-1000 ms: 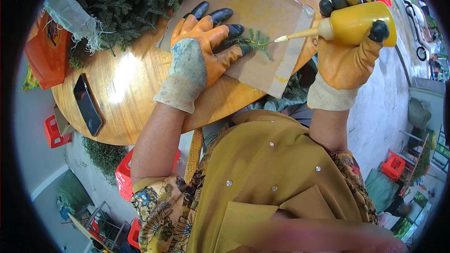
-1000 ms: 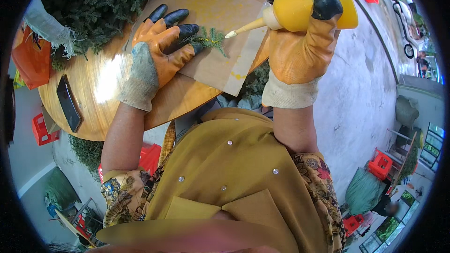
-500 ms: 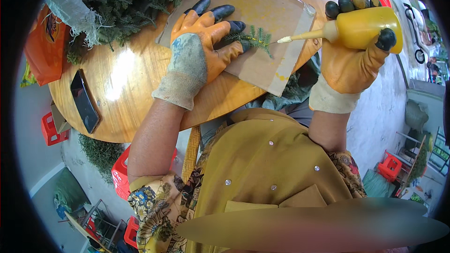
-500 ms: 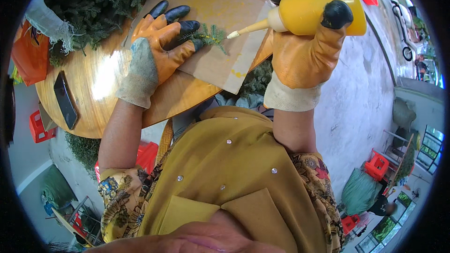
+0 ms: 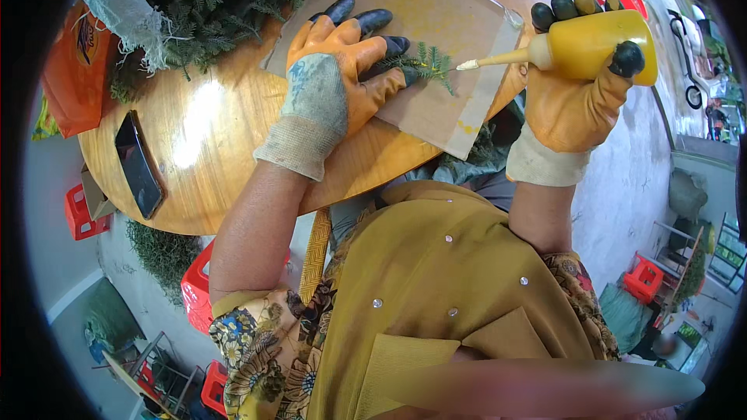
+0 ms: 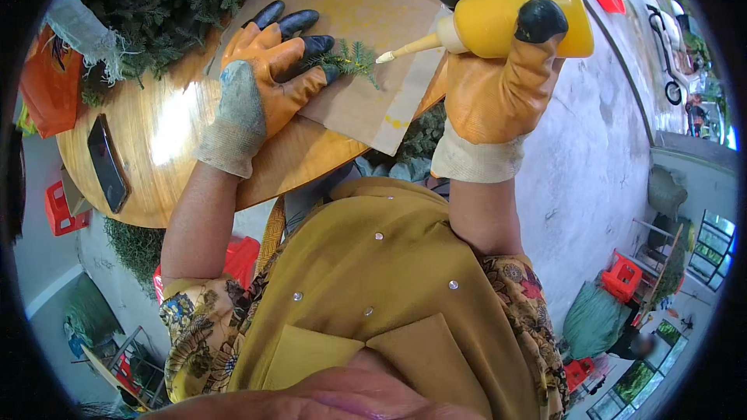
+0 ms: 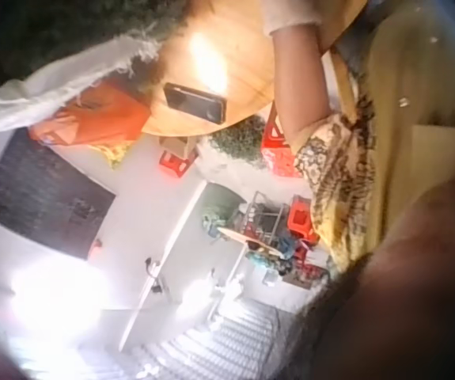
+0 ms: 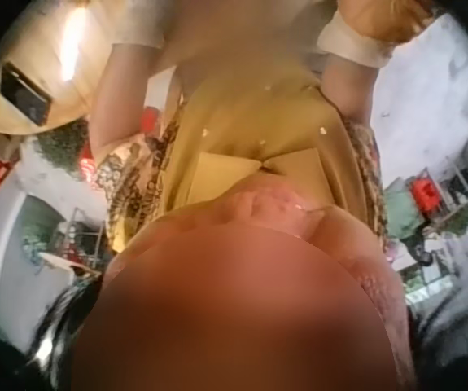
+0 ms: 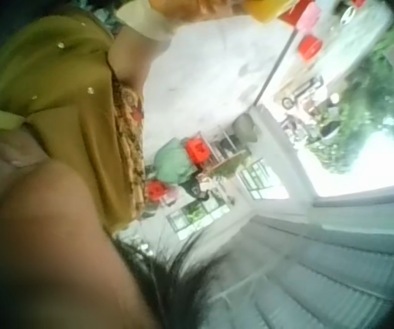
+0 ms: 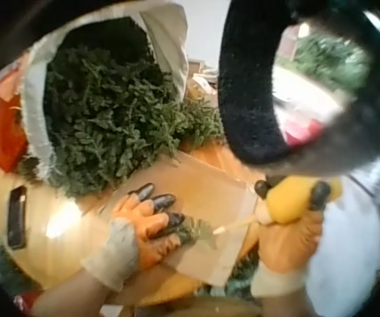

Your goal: Applying liquid from a squeeze bottle onto small green sprigs.

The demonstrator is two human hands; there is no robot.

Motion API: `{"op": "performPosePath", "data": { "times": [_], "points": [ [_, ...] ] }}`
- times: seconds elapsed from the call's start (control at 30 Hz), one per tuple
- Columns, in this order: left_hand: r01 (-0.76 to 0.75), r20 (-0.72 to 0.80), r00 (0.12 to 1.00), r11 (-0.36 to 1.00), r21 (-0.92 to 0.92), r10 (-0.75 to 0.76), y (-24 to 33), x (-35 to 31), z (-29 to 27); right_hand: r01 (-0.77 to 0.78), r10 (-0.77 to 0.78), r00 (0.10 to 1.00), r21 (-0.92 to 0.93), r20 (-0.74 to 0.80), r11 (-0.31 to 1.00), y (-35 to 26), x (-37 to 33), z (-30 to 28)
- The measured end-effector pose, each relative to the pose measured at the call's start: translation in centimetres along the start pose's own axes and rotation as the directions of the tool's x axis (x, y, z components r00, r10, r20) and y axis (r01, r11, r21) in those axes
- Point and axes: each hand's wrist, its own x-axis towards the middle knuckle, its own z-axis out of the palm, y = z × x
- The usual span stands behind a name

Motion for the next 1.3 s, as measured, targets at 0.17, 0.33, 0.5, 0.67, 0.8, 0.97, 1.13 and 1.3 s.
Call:
{"op": "performPosePath", "data": {
  "times": [0.17,0.33,0.5,0.67,0.8,0.97,1.13,1.3],
  "points": [
    [0.014,0.026,1.0,1.0,0.014,-0.015,0.1,0.3,-0.2,-0.034,0.029,0.998,0.094,0.056,0.995,0.1,-0.2,0.1],
    [0.013,0.007,1.0,1.0,-0.027,-0.013,-0.1,0.1,0.1,0.066,-0.07,0.997,-0.173,-0.019,0.983,-0.2,-0.9,0.5],
    [-0.01,-0.007,1.0,1.0,-0.025,0.01,0.2,0.2,-0.2,0.042,-0.04,0.999,-0.073,0.03,0.996,-1.0,-1.1,-0.4],
    [-0.062,-0.05,0.997,0.998,-0.009,0.062,0.2,0.3,-0.4,0.008,-0.008,0.996,0.007,0.093,1.0,-1.7,-1.1,-0.3],
    [-0.054,-0.056,0.997,0.998,-0.007,0.054,0.2,0.1,-0.5,0.001,-0.001,1.0,0.001,-0.011,1.0,-2.0,-1.6,0.6],
    [-0.203,-0.164,0.969,0.974,-0.096,0.186,0.5,0.2,-0.3,0.011,-0.008,0.999,0.079,-0.036,0.997,-4.1,-1.6,-0.9],
    [0.219,0.061,0.94,0.458,-0.862,-0.335,6.0,-2.3,-1.6,0.031,-0.016,0.994,0.136,-0.112,0.99,-8.1,-1.6,-3.0],
    [0.239,0.174,0.934,0.184,-0.954,-0.312,10.8,-2.6,-1.6,0.075,-0.071,0.997,0.291,-0.023,0.954,-13.0,-1.9,-3.1]
  ]
}}
